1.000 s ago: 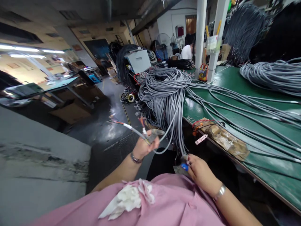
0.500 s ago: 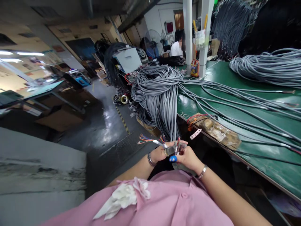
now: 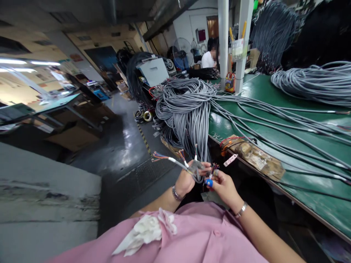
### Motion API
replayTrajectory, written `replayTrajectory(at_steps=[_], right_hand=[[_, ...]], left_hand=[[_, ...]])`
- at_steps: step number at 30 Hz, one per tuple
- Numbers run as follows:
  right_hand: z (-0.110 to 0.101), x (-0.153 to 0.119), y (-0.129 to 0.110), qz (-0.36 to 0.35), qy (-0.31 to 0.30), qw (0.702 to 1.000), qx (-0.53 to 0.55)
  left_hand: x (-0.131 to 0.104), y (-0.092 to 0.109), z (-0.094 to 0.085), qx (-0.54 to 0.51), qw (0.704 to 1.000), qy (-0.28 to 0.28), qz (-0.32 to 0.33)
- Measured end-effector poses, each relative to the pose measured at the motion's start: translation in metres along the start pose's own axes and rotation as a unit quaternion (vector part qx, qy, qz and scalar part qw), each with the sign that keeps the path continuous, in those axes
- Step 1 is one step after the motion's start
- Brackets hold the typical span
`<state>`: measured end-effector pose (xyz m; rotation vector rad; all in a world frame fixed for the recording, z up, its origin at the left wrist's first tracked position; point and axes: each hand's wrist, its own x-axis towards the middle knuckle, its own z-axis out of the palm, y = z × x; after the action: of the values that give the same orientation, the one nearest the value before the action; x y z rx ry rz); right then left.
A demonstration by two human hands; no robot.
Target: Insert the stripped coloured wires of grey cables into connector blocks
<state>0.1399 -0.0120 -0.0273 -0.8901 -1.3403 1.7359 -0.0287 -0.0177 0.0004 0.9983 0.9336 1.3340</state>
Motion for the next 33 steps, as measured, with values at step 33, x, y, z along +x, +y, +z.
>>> replayTrajectory(at_steps=[33], right_hand=[[-0.012, -0.012, -0.026, 0.036, 0.072, 0.995, 0.062]], left_hand=[[0.002, 0.008, 0.008, 0.239, 0.932, -0.245, -0.123]])
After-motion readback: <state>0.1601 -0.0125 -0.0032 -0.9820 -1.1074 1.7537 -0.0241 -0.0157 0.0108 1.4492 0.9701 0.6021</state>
